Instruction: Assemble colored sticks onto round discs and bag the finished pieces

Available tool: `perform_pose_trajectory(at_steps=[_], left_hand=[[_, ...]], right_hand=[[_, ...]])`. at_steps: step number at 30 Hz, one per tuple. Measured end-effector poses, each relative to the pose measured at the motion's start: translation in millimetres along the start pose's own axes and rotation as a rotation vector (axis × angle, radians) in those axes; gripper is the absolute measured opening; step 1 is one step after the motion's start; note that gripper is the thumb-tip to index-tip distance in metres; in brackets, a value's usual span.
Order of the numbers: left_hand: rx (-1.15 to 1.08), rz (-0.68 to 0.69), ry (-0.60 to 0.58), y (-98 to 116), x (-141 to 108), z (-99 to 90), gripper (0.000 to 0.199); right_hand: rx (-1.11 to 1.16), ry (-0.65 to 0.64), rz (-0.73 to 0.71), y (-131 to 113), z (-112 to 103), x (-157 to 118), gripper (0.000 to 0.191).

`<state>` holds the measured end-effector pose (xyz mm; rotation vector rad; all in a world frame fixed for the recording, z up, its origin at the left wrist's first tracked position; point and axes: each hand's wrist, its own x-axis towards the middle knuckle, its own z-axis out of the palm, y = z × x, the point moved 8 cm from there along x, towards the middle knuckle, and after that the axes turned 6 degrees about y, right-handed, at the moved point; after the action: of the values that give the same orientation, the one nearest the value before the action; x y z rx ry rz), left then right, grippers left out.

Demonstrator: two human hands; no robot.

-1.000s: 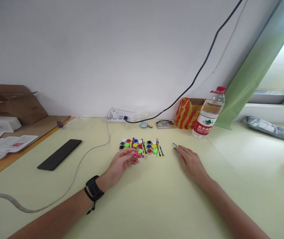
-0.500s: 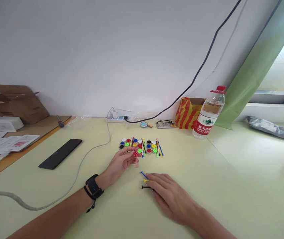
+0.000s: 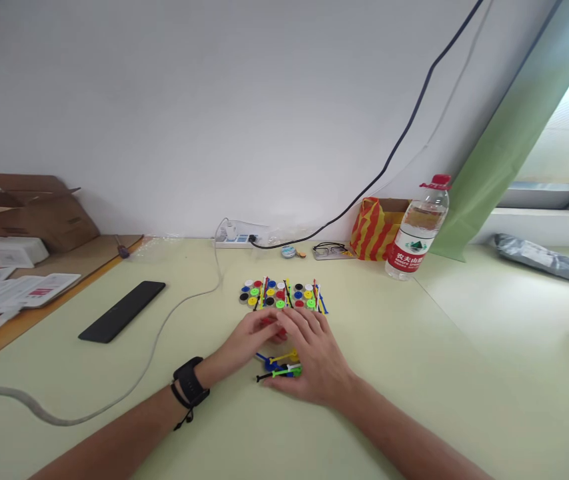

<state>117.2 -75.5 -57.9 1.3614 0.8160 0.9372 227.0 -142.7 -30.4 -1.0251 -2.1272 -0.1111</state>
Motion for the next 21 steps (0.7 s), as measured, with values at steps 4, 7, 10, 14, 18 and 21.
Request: perform_pose_trajectory(at_steps=[4,7,10,14,18,21], left_hand=[[0.237,0.108,-0.049,5.6,-8.5,7.9,0.024],[0.381,0.14,-0.019,6.8,-9.3,3.2,0.024],[0.476,0.193,0.001,10.2,-9.5,0.5,0.023],[0.495,0.206,-0.003,9.5,-10.9,1.9,0.024],[0.437,0.143,-0.017,2.3,-9.3,0.0,0.023],[0.43,0.12,-0.014,-0.9,-6.3,-4.8,0.024]], right_hand=[[0.015,-0.048,0.121,7.3,2.9,0.8,0.097],[0.05,-0.117,0.122,9.1,3.9,-0.9,0.096],[0.097,-0.175,0.139,17.8,1.2,-4.7,0.097],[0.205,-0.224,0.243,37.9,-4.5,-11.3,0.092],[0.289,-0.274,0.296,44.0,-5.8,-11.4,0.073],[0.315,-0.282,0.272,37.4,-6.4,-7.4,0.064]])
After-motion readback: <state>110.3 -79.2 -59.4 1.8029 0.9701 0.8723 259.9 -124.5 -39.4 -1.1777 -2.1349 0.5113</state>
